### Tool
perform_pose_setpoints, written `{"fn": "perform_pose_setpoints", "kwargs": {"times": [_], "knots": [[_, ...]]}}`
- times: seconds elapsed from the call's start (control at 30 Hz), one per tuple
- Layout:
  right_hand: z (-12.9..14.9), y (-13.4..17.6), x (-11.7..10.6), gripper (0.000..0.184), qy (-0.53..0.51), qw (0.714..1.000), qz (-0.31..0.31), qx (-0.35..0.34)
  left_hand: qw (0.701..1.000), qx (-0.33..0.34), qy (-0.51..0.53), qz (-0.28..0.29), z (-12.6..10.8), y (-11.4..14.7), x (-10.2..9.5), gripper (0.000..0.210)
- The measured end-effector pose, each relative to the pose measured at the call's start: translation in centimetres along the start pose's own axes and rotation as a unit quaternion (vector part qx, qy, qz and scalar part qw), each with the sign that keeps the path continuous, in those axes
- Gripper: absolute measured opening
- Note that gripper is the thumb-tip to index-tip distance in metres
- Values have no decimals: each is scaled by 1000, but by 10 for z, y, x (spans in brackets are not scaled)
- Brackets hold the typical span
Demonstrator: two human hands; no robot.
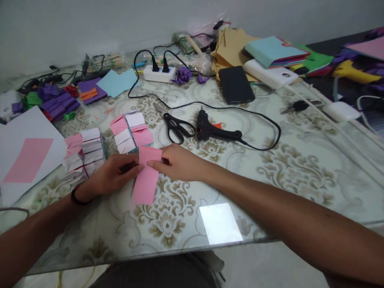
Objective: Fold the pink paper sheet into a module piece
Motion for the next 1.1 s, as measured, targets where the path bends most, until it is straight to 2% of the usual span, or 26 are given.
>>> {"fn": "perform_pose_setpoints", "kwargs": {"times": [0.73, 1.1], "knots": [[-1, 1, 0, 49, 20, 1000, -16, -16, 1000, 11, -14, -4, -2, -2, 0, 36], [2, 1, 0, 55, 10, 1000, -17, -18, 999, 28, -14, -15, -3, -2, 0, 31]]}}
Point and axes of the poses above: each hand's wrist, its own y-axis away from the middle knuckle, its own x-axis out of the palm, z = x × y, the point moved 2 cm from there along -y, towards the middle knuckle, and after that the axes turned 13 degrees about z, right-handed, at the moved point
